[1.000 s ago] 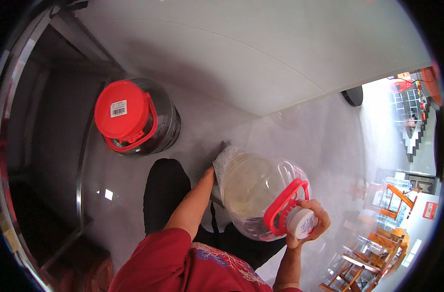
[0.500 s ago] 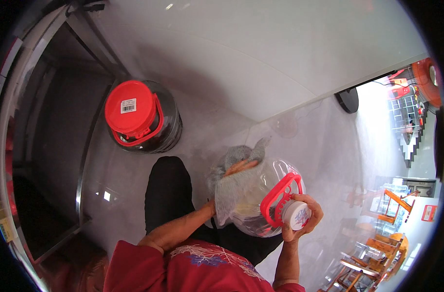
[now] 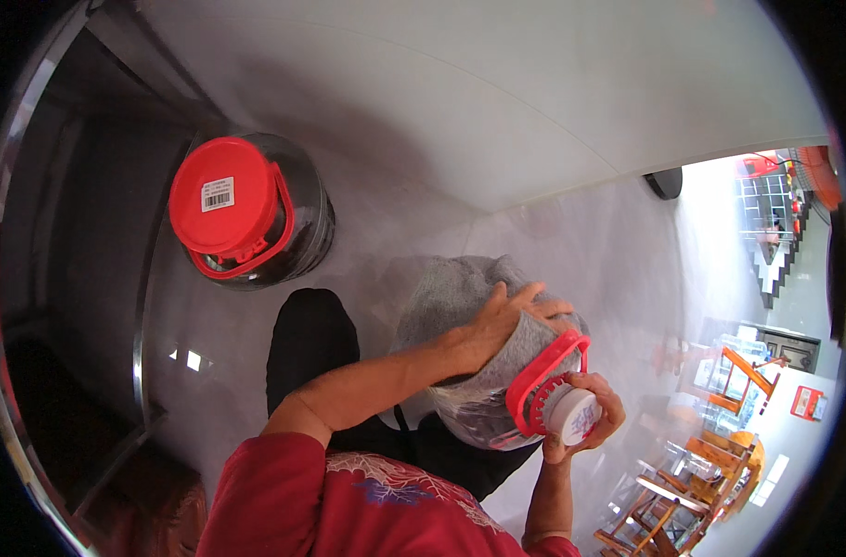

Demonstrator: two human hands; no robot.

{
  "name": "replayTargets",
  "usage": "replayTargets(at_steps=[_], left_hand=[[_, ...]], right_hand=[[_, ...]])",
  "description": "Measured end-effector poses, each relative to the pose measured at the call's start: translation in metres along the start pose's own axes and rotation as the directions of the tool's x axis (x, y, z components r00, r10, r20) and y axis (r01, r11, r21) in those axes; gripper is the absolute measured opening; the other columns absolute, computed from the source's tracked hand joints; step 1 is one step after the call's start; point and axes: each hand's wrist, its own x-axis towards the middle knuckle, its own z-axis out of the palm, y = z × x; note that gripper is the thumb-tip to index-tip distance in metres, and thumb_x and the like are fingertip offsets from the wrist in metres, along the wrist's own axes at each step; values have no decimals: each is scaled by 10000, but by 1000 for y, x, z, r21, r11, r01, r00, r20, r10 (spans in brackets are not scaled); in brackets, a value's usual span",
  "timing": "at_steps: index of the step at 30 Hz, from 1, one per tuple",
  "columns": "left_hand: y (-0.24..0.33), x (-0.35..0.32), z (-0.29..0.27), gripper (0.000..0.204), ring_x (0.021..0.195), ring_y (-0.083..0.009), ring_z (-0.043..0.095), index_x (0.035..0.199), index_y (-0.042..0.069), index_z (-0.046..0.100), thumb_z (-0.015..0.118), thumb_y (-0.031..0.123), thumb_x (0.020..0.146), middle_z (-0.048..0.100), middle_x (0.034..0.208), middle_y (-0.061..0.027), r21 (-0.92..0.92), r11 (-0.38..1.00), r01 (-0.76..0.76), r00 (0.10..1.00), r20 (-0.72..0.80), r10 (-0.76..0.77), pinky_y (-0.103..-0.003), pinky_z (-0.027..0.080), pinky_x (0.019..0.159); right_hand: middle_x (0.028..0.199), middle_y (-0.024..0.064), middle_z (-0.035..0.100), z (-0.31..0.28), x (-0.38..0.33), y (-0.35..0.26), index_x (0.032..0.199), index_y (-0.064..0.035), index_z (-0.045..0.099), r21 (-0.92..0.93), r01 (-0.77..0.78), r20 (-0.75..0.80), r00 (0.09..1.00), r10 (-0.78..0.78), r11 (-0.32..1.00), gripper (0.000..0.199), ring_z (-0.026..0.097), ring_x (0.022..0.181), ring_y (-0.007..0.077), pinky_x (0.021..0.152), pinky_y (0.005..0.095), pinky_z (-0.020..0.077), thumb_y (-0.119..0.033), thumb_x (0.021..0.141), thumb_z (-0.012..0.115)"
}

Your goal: The person wipes a white wall with a grey cloth. They then pour liquid from a large plastic bottle onto the cloth and continue wiping the wall surface. The person cleans around a wall-mounted power outlet and a black door frame.

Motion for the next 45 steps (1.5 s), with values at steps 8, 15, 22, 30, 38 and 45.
replayTargets(at_steps=[8,15,22,30,38,45], left_hand=[[-66,22,53,467,1220,-284,425,1266,250,514,567,359,814,467,1335,-19,-240,969,59,994,-70,-78,-480,443,877],[-20,-19,27,502,1189,-286,456,1262,177,520,581,370,803,476,1325,-62,-111,985,130,927,-339,-161,-493,439,880],[57,-83,60,484,1289,-345,389,1262,209,540,545,467,853,469,1364,-66,397,898,190,794,-600,97,-608,283,1007],[45,-70,33,561,1328,-352,318,1350,208,460,553,437,846,384,1435,-75,214,962,168,879,-474,-48,-595,285,1001],[40,-26,-4,621,1359,-406,227,1383,265,427,596,453,816,310,1468,-88,184,983,-21,997,-69,35,-688,265,981],[-27,17,6,571,1272,-361,381,1347,252,464,610,375,809,425,1397,-33,-286,955,78,996,55,-65,-585,343,993]], right_hand=[[940,185,590,0,5,-3,1147,-24,399,-25,7,9,1000,-7,1000,690,594,820,262,773,391,475,-480,727,702],[1200,220,514,-27,20,-11,1125,-5,527,252,-343,192,934,301,905,720,497,1119,280,928,380,385,-606,738,617],[1245,218,487,-25,98,-45,1272,-26,502,-85,-360,686,655,317,929,701,511,1125,337,936,402,403,-241,637,709],[1112,191,498,-13,75,-70,1177,21,535,-405,34,471,865,176,914,625,517,994,328,877,404,424,-216,625,705],[1020,230,532,-7,47,-58,1044,30,579,-233,-73,106,989,100,970,598,535,917,315,796,404,445,-448,691,636],[977,219,540,0,50,-55,994,34,574,-205,-95,77,991,113,974,550,537,893,307,784,398,444,-424,696,633]])
